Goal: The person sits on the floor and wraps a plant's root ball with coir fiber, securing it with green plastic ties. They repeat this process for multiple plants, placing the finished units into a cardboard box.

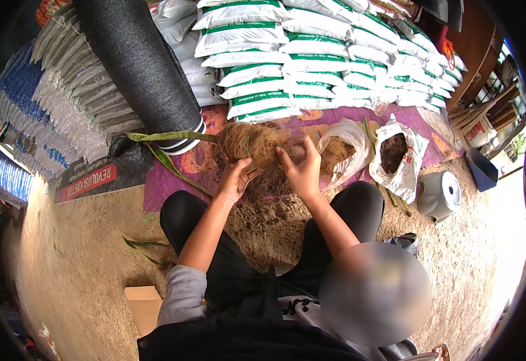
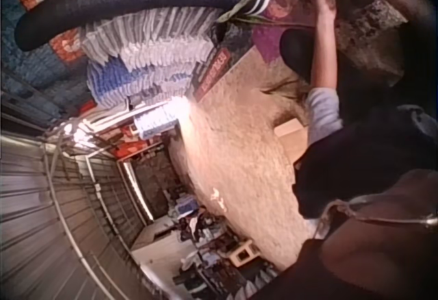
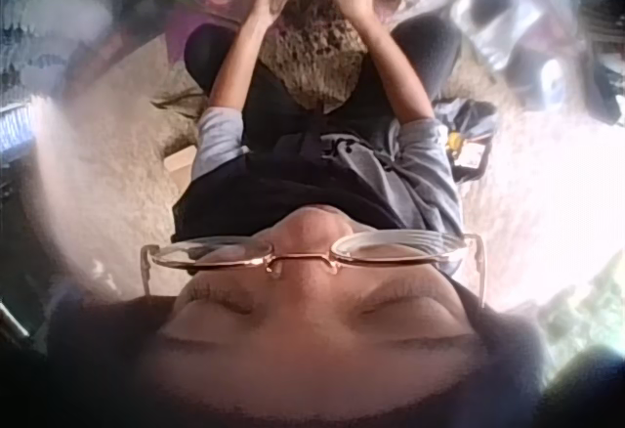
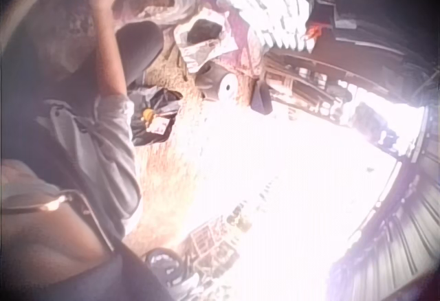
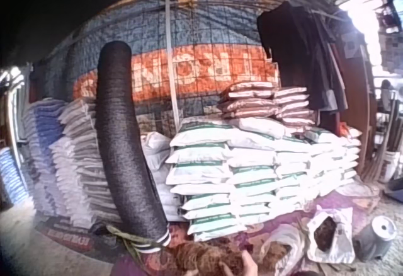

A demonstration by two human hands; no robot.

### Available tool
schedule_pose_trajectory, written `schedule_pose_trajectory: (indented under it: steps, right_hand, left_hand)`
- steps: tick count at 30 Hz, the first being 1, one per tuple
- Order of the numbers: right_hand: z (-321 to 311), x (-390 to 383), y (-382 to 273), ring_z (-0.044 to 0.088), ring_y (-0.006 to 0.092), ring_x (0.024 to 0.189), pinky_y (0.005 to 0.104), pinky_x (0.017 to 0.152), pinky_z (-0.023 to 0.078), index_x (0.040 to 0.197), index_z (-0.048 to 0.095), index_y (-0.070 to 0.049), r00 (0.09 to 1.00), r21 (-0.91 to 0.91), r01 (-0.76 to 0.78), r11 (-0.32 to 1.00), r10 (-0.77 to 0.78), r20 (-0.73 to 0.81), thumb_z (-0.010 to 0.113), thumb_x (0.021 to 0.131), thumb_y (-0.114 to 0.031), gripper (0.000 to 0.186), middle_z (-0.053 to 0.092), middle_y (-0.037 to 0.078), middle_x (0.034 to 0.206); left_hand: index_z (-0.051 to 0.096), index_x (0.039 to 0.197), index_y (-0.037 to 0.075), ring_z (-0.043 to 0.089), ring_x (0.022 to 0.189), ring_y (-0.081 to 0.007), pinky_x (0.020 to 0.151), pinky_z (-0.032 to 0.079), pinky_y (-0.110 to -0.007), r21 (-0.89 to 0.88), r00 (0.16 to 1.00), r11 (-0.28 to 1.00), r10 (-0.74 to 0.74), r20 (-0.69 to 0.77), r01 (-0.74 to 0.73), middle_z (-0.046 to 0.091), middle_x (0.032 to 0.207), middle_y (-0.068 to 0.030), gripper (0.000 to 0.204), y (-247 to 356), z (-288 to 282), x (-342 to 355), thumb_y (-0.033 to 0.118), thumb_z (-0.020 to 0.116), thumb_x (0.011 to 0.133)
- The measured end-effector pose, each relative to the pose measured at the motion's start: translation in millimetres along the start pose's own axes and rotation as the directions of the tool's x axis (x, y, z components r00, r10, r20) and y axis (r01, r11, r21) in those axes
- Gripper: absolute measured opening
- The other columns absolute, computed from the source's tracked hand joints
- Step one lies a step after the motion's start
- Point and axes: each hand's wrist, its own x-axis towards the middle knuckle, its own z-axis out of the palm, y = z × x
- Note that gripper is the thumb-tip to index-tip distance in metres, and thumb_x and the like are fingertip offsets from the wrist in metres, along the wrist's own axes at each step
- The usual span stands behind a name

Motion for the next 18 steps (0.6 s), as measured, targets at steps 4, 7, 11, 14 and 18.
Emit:
schedule_pose_trajectory:
  steps: [4, 7, 11, 14, 18]
  right_hand:
    - [4, -9, -6, 0.039, 0.0301, 0.117, 0.0435, 0.098, 0.028, 0.113, 0.048, -0.004, 0.887, -0.302, 0.452, 0.839, -0.458, 0.057, 0.068, 0.072, -0.014, 0.047, 0.041, 0.017, 0.126]
    - [14, -25, -10, 0.026, 0.0305, 0.13, 0.0513, 0.106, 0.009, 0.131, 0.035, -0.003, 0.794, -0.361, 0.603, 0.711, -0.49, 0.361, 0.056, 0.081, -0.02, 0.057, 0.03, 0.015, 0.139]
    - [23, -18, 0, 0.018, 0.0322, 0.133, 0.0529, 0.106, 0.006, 0.136, 0.025, -0.001, 0.859, -0.469, 0.491, 0.734, -0.318, 0.402, 0.048, 0.086, -0.021, 0.059, 0.023, 0.016, 0.142]
    - [19, -9, -1, 0.019, 0.035, 0.132, 0.0495, 0.106, 0.011, 0.135, 0.024, 0.002, 0.893, -0.349, 0.418, 0.839, -0.309, 0.327, 0.046, 0.086, -0.017, 0.057, 0.022, 0.021, 0.141]
    - [21, -7, 0, 0.024, 0.0364, 0.129, 0.0426, 0.106, 0.02, 0.134, 0.024, 0.004, 0.939, -0.126, 0.28, 0.952, -0.244, 0.243, 0.047, 0.085, -0.012, 0.057, 0.026, 0.023, 0.139]
  left_hand:
    - [0.053, 0.106, 0.001, 0.06, 0.094, -0.0201, 0.082, 0.052, -0.035, -0.05, 1.0, 0.998, 0.025, 0.007, -0.025, 0.06, 0.101, -0.0097, 0.029, -3, -2, 1, 0.017, 0.059, 0.082]
    - [0.053, 0.106, 0.002, 0.06, 0.091, -0.0187, 0.077, 0.053, -0.032, -0.059, 0.999, 0.998, -0.038, -0.026, 0.037, 0.06, 0.098, -0.0083, 0.029, -4, -5, 1, 0.017, 0.06, 0.082]
    - [0.048, 0.113, 0.003, 0.058, 0.093, -0.018, 0.074, 0.053, -0.031, -0.019, 0.995, 1.0, -0.005, -0.101, 0.003, 0.057, 0.104, -0.0077, 0.037, 0, 6, -5, 0.015, 0.062, 0.081]
    - [0.044, 0.117, 0.004, 0.055, 0.099, -0.0193, 0.082, 0.05, -0.036, 0.043, 0.999, 0.998, 0.039, -0.038, -0.037, 0.054, 0.112, -0.0085, 0.041, 3, 11, -9, 0.015, 0.059, 0.081]
    - [0.041, 0.121, 0.003, 0.054, 0.103, -0.0208, 0.084, 0.049, -0.037, 0.077, 0.999, 0.996, 0.049, 0.016, -0.05, 0.053, 0.115, -0.0097, 0.044, 7, 19, -11, 0.012, 0.056, 0.081]
